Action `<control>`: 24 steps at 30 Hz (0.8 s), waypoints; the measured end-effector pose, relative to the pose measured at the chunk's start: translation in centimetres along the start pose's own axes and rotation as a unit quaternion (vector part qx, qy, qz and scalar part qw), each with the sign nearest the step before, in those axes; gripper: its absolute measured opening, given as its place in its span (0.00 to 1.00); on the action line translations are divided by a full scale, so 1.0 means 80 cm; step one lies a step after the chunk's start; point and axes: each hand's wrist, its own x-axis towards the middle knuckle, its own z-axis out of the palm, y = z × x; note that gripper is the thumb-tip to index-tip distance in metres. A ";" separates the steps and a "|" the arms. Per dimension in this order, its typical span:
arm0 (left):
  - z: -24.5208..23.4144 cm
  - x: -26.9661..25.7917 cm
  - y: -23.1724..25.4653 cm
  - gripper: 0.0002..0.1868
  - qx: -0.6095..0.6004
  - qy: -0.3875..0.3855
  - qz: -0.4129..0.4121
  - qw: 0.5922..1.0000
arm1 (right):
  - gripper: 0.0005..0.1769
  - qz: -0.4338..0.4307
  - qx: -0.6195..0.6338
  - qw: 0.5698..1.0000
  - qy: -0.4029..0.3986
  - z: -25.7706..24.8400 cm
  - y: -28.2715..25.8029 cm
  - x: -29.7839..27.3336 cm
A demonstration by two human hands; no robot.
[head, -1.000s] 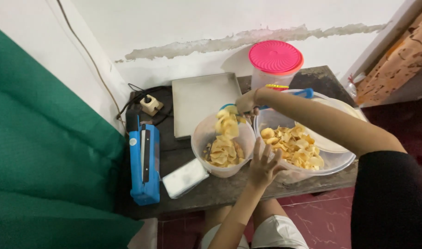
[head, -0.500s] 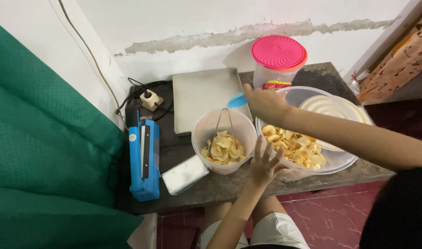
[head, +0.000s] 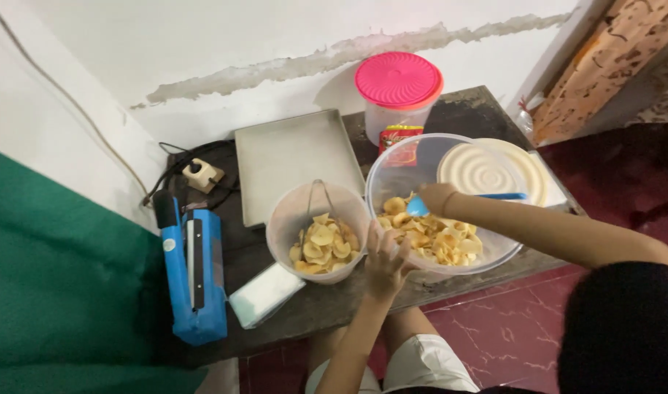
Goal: Preparing chips by transferring them between containers using a spoon and tongs, and handling a seasoning packet.
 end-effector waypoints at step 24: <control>0.002 0.005 -0.001 0.35 0.026 -0.002 0.003 1.000 | 0.13 -0.154 0.063 0.910 -0.380 -0.148 -0.071 -0.079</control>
